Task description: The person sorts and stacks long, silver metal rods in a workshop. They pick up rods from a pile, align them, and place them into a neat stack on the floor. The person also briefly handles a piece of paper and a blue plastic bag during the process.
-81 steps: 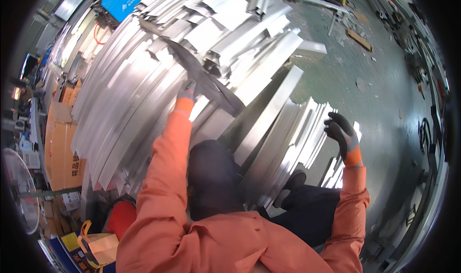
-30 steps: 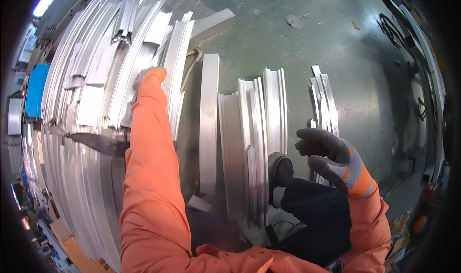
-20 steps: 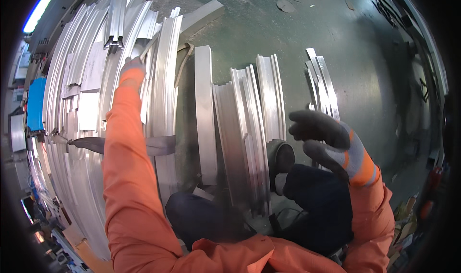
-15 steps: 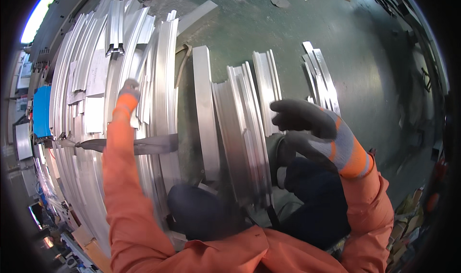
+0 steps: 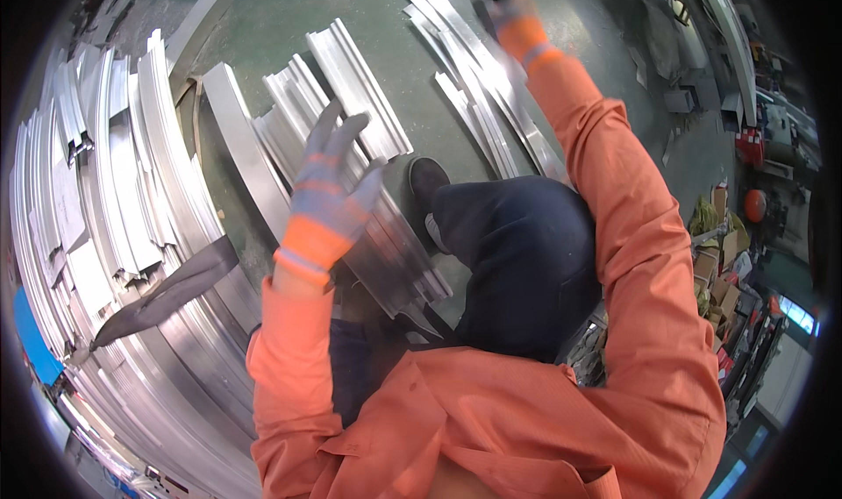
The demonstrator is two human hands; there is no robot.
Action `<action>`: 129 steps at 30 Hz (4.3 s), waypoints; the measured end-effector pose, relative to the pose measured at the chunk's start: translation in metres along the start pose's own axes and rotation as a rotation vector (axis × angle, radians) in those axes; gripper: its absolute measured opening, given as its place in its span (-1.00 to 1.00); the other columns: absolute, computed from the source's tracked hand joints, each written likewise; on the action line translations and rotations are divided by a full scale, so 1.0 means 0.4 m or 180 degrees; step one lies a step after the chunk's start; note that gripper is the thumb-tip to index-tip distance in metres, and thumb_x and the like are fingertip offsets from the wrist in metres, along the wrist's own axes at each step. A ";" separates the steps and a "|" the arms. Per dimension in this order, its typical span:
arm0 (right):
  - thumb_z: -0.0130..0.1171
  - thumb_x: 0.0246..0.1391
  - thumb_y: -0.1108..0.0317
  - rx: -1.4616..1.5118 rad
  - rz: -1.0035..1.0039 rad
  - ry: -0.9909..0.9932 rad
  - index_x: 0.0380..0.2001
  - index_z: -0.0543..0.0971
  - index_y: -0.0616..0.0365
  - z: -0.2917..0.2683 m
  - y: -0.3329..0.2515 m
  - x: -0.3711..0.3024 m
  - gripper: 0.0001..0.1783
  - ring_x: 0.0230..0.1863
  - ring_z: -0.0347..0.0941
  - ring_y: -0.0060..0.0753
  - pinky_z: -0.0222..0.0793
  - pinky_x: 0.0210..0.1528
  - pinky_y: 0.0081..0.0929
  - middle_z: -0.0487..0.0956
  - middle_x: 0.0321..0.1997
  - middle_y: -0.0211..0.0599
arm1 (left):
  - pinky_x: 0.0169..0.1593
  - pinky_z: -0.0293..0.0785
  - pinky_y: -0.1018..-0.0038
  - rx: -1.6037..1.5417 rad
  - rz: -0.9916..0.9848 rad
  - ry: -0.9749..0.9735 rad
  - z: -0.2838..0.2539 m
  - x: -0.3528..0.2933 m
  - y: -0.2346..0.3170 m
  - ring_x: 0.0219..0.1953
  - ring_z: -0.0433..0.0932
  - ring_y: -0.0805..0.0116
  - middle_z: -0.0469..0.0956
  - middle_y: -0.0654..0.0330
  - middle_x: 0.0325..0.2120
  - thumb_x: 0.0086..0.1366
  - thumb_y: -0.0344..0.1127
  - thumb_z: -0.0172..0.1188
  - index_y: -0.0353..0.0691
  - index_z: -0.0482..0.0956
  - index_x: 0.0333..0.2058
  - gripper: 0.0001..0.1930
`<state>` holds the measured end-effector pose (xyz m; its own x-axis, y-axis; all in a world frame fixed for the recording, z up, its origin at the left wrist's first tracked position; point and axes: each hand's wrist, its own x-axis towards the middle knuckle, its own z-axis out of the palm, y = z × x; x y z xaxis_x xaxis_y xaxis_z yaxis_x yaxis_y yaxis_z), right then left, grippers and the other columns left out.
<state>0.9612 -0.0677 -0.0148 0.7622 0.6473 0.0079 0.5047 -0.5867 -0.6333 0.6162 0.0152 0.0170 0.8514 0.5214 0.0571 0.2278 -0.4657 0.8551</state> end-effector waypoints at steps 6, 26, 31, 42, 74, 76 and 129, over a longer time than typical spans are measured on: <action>0.12 0.13 0.06 -0.0956 0.1088 -0.1296 0.20 0.42 0.05 0.151 0.698 -0.451 -0.41 0.15 0.45 0.11 0.32 0.24 -0.19 0.56 0.07 0.01 | 0.21 0.35 0.18 0.0730 -0.1049 0.0298 -0.179 -0.364 -0.166 0.14 0.38 -0.17 0.46 -0.12 0.05 0.21 -0.29 0.18 -0.19 0.47 0.07 -0.56; 0.15 0.20 0.23 0.1079 -0.1472 -0.2281 0.22 0.37 0.29 -0.141 -0.521 -0.347 -0.42 0.09 0.46 -0.35 0.31 0.18 -0.37 0.54 0.10 -0.18 | 0.27 0.31 0.15 0.2748 -0.3700 0.1197 -0.560 -0.232 -0.624 0.31 0.24 -0.03 0.26 -0.08 0.22 0.21 -0.02 0.20 -0.18 0.21 0.27 -0.29; 0.32 -0.10 0.51 0.0638 -0.2154 -0.2986 -0.03 0.54 0.19 -0.049 -0.590 -0.482 -0.53 -0.20 0.56 -0.23 0.45 -0.14 -0.36 0.60 -0.25 -0.12 | 0.11 0.47 0.19 0.2977 -0.3701 0.1076 -0.580 -0.153 -0.710 0.10 0.47 0.00 0.37 -0.05 0.10 0.24 -0.19 0.14 -0.15 0.42 0.03 -0.60; 0.25 0.07 0.25 0.0655 -0.1425 -0.2792 -0.11 0.54 0.12 -0.032 -0.535 -0.402 -0.67 -0.35 0.54 -0.13 0.44 -0.26 -0.27 0.59 -0.44 -0.18 | 0.02 0.51 0.18 0.2903 -0.3540 0.2264 -0.470 -0.192 -0.642 0.04 0.46 -0.01 0.45 -0.04 -0.07 0.10 -0.03 0.28 -0.29 0.44 -0.09 -0.49; 0.50 -0.17 -0.02 -0.0876 0.0707 -0.1470 0.23 0.37 0.20 0.624 0.452 0.243 -0.07 0.00 0.55 -0.17 0.42 0.14 -0.37 0.60 0.03 -0.05 | 0.11 0.41 0.26 0.1960 -0.2636 0.2778 -0.191 -0.828 -0.121 0.00 0.50 0.04 0.51 -0.03 -0.04 0.24 -0.52 0.08 -0.37 0.48 0.05 -0.63; 0.46 -0.15 -0.06 -0.1887 0.0183 -0.1161 0.15 0.48 0.14 0.636 0.338 0.228 -0.18 -0.06 0.58 -0.18 0.43 0.11 -0.36 0.65 -0.05 -0.13 | 0.04 0.45 0.26 0.2113 -0.2696 0.2903 -0.178 -0.816 -0.050 -0.06 0.53 0.03 0.52 -0.05 -0.07 0.25 -0.52 0.06 -0.38 0.52 -0.02 -0.69; 0.16 0.21 0.28 0.2070 0.2721 -0.2522 0.02 0.53 0.02 -0.842 -0.587 0.799 -0.68 -0.56 0.44 -0.48 0.25 -0.63 -0.59 0.57 -0.39 -0.32 | 0.10 0.44 0.21 -0.0593 -0.5043 0.0308 -0.839 0.397 0.441 0.08 0.52 -0.02 0.57 -0.04 0.00 0.15 0.08 0.14 -0.14 0.61 -0.06 -0.50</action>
<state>1.2227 0.1130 0.3972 0.1887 0.4311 -0.8824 -0.4631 -0.7533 -0.4671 0.6331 0.2560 0.3498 -0.2114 0.4162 -0.8843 0.7480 0.6512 0.1277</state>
